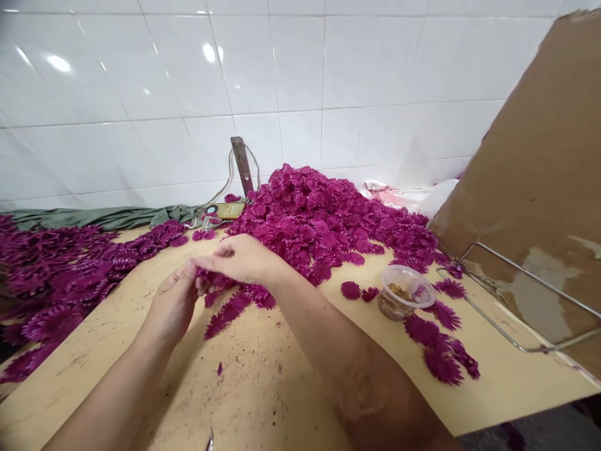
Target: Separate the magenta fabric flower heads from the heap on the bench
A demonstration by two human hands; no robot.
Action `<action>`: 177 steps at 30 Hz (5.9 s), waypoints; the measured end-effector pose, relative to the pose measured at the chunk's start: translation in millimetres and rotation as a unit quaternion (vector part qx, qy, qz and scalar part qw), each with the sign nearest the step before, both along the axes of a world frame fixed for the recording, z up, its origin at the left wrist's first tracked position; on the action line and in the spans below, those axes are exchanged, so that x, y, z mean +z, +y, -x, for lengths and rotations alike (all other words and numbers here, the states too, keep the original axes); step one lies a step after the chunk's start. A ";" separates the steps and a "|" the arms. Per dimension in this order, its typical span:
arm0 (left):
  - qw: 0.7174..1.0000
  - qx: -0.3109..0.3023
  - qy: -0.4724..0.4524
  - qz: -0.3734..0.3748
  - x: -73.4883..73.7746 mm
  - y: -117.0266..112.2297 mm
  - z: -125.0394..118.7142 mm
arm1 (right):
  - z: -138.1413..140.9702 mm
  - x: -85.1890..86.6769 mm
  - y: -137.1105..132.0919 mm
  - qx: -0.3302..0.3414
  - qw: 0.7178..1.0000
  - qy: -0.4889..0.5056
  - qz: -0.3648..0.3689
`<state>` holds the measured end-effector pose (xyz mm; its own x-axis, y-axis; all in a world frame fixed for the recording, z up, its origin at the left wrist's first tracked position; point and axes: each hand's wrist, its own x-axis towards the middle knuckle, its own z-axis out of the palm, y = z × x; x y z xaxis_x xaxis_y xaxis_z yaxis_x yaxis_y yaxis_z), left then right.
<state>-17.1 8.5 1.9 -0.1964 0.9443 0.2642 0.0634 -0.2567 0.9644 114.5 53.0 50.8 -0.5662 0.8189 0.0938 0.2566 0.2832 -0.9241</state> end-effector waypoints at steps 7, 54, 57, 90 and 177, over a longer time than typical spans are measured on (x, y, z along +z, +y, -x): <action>1.000 0.000 -0.028 -0.005 1.2 -0.1 1.2 | 17.7 -15.8 -3.3 0.060 0.973 0.156 0.161; 0.995 0.099 0.027 -0.015 -0.6 5.2 1.0 | 20.6 -27.3 -1.1 -0.204 0.975 -0.046 -0.078; 0.997 0.074 0.008 0.016 -0.5 3.7 -1.2 | 20.9 -29.4 0.6 -0.198 0.979 -0.019 -0.040; 0.974 0.105 -0.188 0.067 3.6 10.2 7.4 | 29.2 -31.1 -11.3 -0.062 0.967 0.194 0.150; 0.997 -0.021 -0.042 0.068 -6.0 8.0 6.1 | 25.0 -38.6 5.3 -0.043 0.974 0.192 0.111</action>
